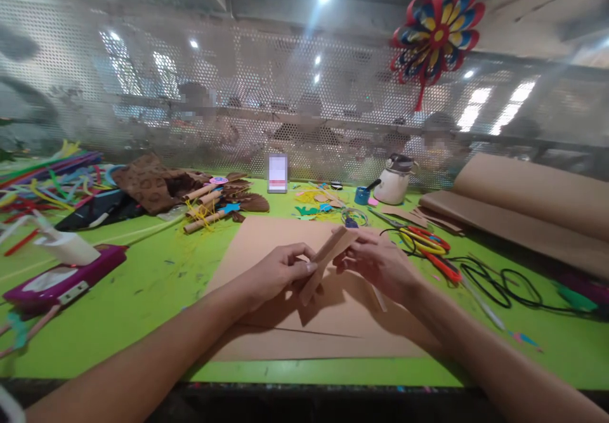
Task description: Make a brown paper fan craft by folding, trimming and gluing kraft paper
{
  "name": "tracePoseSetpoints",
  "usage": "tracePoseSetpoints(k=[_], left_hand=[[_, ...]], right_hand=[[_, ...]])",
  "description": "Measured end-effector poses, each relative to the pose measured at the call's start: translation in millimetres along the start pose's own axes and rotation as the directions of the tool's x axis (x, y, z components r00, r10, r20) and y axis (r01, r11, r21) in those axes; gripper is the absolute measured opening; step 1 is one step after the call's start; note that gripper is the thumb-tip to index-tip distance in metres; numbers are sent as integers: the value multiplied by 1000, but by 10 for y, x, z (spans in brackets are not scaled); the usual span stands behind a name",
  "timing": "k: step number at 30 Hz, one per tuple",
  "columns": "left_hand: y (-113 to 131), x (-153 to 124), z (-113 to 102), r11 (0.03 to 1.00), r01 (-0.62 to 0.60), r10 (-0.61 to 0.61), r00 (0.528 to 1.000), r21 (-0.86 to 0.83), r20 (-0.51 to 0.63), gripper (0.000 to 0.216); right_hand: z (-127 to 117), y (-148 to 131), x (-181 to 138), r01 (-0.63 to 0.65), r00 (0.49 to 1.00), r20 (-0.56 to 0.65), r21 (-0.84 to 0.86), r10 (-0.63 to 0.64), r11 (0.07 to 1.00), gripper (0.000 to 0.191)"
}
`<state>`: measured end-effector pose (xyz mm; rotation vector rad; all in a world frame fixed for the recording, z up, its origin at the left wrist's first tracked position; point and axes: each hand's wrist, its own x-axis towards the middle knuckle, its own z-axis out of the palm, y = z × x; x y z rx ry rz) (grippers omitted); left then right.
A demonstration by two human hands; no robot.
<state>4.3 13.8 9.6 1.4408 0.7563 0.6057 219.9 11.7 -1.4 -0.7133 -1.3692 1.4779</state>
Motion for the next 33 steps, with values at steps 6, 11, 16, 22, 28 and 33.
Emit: tracePoseSetpoints(k=[6, 11, 16, 22, 28, 33], left_hand=[[4, -17, -3, 996, -28, 27, 1000, 83, 13, 20], [6, -6, 22, 995, -36, 26, 993, 89, 118, 22], [-41, -18, 71, 990, 77, -58, 985, -114, 163, 27], [-22, -31, 87, 975, 45, -14, 989, -216, 146, 47], [-65, 52, 84, 998, 31, -26, 996, -54, 84, 40], [-172, 84, 97, 981, 40, -23, 996, -192, 90, 34]], right_hand=[[69, 93, -22, 49, 999, -16, -128, -51, 991, 70], [119, 56, -29, 99, 989, -74, -304, -128, 947, 35], [137, 10, -39, 72, 986, -104, -436, -130, 897, 14], [98, 63, -3, 176, 959, -111, -483, -260, 858, 9], [128, 115, 33, 184, 939, -147, -550, -311, 815, 11], [144, 123, 43, 93, 959, -192, -484, -209, 870, 41]])
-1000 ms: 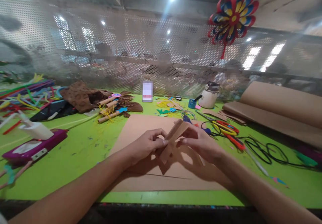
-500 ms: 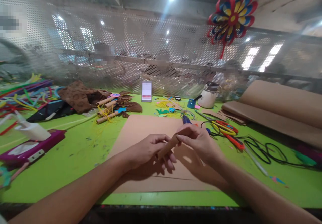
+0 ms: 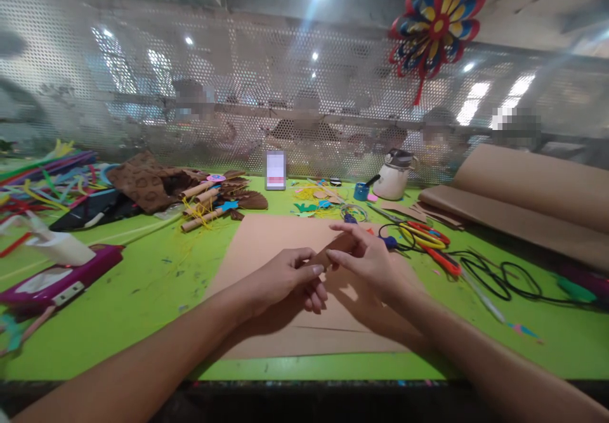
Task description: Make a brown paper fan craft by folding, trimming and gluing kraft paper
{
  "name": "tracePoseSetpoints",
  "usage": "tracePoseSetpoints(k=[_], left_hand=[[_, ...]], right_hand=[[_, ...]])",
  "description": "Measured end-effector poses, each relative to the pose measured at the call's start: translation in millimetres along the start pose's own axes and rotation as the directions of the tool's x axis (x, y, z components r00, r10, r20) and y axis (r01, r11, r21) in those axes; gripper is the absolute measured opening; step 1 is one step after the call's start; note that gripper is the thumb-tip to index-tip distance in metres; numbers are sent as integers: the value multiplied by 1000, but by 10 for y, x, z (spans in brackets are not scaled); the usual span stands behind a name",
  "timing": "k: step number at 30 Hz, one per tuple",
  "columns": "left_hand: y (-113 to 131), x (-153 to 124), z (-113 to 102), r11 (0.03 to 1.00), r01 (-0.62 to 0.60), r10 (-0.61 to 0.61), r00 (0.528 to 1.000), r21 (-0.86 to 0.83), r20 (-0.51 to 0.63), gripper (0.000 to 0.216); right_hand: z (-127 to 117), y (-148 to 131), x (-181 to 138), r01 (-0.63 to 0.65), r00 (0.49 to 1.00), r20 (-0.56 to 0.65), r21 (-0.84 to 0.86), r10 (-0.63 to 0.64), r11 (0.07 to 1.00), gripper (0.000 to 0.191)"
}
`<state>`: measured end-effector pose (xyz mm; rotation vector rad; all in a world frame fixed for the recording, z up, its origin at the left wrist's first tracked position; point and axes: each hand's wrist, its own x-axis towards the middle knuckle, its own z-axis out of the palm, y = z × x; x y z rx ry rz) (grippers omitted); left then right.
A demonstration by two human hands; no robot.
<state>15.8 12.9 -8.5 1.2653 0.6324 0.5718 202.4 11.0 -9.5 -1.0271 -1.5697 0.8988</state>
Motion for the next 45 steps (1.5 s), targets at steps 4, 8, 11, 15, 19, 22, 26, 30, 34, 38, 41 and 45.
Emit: tracePoseSetpoints(k=[4, 8, 11, 15, 19, 22, 26, 30, 34, 38, 41, 45], left_hand=[[7, -14, -3, 999, 15, -16, 1000, -44, -4, 29], [12, -22, 0, 998, 25, -27, 999, -48, -26, 25], [10, -29, 7, 998, 25, -27, 999, -62, -31, 26], [19, -21, 17, 997, 7, -9, 1000, -77, -25, 27], [14, 17, 47, 996, -68, 68, 998, -57, 3, 31], [-26, 34, 81, 996, -93, 93, 996, 11, 12, 32], [-46, 3, 100, 966, -128, 116, 991, 225, 66, 37], [110, -80, 14, 887, -121, 151, 988, 446, -32, 37], [338, -125, -162, 841, -135, 253, 954, 523, -159, 33], [375, -127, -199, 623, -237, 439, 895, 745, -83, 37], [282, -137, -114, 430, -220, 349, 935, 876, 63, 22], [186, -170, -34, 261, -214, 258, 955, 941, 145, 20]], right_hand=[[-33, 25, 2, -67, 997, 31, 106, 65, 992, 44], [-65, 93, 29, -82, 997, 21, 284, 79, 955, 38], [-72, 126, 57, -77, 997, 7, 333, 79, 940, 36], [-17, 80, 47, -115, 992, 6, 407, 124, 906, 38], [94, -81, -50, -190, 981, 110, 363, 160, 912, 28], [150, -197, -122, -206, 973, 145, 174, 182, 963, 24], [160, -279, -140, -210, 960, 204, 75, 191, 975, 23], [94, -357, -105, -64, 994, 80, -173, 78, 983, 12], [17, -448, -100, -34, 975, 180, -441, 126, 897, 14], [-5, -427, -140, 66, 893, 402, -563, 203, 824, 14], [7, -340, -182, 172, 868, 473, -571, 150, 803, 17], [45, -257, -224, 206, 874, 466, -612, 138, 763, 22]])
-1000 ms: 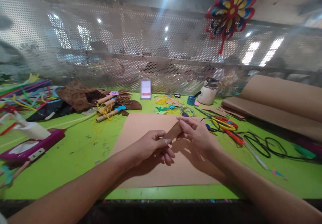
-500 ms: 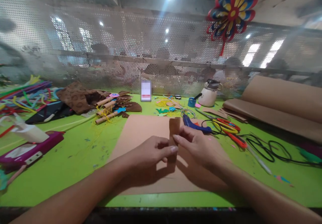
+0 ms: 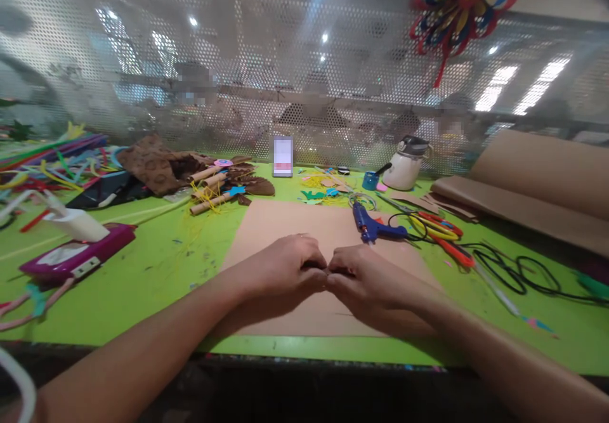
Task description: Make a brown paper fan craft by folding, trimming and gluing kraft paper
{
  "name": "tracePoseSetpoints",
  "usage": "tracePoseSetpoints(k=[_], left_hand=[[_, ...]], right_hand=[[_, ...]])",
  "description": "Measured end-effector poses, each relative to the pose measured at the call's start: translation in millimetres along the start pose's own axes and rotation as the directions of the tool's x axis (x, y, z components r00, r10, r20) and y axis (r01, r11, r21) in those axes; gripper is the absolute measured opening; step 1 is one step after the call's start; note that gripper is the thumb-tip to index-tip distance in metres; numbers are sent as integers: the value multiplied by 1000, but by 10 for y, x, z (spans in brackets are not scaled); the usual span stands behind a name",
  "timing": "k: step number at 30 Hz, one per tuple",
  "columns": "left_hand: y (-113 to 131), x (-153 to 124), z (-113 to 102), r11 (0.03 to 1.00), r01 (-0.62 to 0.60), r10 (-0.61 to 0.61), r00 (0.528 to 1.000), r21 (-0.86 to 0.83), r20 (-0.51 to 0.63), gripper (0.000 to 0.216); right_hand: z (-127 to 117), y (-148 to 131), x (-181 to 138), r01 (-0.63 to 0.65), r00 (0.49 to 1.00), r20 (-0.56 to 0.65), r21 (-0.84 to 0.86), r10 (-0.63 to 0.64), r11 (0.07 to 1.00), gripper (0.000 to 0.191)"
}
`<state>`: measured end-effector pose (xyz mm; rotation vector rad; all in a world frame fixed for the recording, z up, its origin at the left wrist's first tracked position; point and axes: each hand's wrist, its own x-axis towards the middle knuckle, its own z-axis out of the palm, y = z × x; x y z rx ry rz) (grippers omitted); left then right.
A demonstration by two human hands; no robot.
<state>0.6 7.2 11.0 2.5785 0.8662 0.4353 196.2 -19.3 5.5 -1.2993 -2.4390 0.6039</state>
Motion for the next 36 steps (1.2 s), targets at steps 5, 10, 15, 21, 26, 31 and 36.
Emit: tracePoseSetpoints(k=[5, 10, 15, 21, 26, 31, 36], left_hand=[[-5, -21, -19, 997, -7, 7, 1000, 82, -3, 22], [-49, -7, -37, 997, 55, -58, 997, 48, 46, 20], [-122, 17, -31, 994, 108, -106, 990, -20, 97, 18], [-131, 5, -61, 993, 114, -114, 989, 6, 95, 16], [-130, 31, -14, 999, 30, -33, 995, 30, 92, 14], [-97, 72, 87, 992, -32, 27, 999, 123, 43, 22], [-125, 44, 109, 992, -82, 79, 996, 98, 42, 25]], right_hand=[[37, 10, 24, 83, 994, -64, -18, -84, 996, 21], [16, 122, 74, 162, 986, -45, 16, -161, 987, 17], [18, 237, 90, 192, 981, -18, 88, -191, 977, 14], [-54, 281, 40, 201, 977, 59, 41, -204, 979, 16], [-62, 298, 66, 184, 980, 67, 26, -186, 983, 16], [30, 237, 63, 213, 976, -40, -16, -213, 977, 18], [51, 190, 18, 189, 980, -58, -22, -190, 982, 10]])
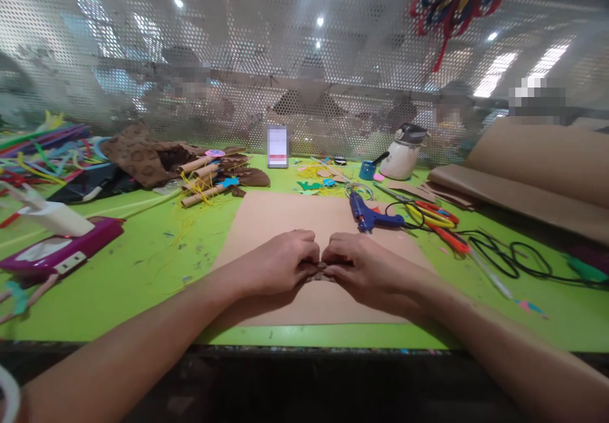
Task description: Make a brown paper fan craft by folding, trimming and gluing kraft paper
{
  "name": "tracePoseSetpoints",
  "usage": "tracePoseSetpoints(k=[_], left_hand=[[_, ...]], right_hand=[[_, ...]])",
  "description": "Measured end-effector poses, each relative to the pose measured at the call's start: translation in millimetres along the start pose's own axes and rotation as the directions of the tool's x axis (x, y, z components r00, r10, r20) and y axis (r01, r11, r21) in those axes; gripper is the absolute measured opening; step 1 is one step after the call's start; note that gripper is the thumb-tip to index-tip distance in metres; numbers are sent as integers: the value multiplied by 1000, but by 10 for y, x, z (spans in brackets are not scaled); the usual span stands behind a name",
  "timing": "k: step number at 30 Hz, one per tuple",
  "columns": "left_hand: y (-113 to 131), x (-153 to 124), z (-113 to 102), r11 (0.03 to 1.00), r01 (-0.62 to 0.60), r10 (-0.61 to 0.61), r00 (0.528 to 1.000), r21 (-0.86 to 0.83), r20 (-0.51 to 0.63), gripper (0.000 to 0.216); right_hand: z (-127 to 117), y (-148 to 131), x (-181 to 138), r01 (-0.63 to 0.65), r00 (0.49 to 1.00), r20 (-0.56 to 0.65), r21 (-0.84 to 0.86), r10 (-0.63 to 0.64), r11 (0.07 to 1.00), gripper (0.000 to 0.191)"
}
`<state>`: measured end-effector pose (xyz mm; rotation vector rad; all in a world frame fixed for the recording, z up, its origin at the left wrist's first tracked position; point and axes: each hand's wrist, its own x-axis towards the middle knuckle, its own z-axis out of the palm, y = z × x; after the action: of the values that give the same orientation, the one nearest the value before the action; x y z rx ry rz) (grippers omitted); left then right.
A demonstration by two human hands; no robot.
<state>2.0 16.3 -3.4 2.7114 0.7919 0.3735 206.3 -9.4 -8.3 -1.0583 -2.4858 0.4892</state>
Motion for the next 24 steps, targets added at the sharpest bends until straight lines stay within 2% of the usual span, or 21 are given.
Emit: tracePoseSetpoints(k=[3, 9, 15, 20, 22, 24], left_hand=[[-36, -31, -31, 999, 2, -2, 1000, -33, 12, 21], [-70, -56, -112, 997, 46, -40, 994, -63, 97, 22], [-29, -83, -152, 997, 36, -29, 995, -63, 97, 24], [43, -98, -182, 997, 64, -60, 994, -37, 90, 23], [71, -74, -178, 998, 54, -53, 996, -14, 72, 21], [90, -38, -157, 1000, 15, -16, 998, 13, 57, 22]], right_hand=[[-22, 63, -12, -10, 1000, 12, 29, 10, 1000, 7], [-93, 189, -4, 74, 991, 105, 71, -81, 995, 11], [-177, 211, 2, 118, 977, 176, 43, -124, 992, 17], [-269, 165, 2, 117, 966, 236, -24, -108, 993, 16], [-249, 129, 0, 115, 968, 229, -50, -101, 992, 14], [-192, 93, -4, 105, 982, 169, -84, -89, 991, 13]])
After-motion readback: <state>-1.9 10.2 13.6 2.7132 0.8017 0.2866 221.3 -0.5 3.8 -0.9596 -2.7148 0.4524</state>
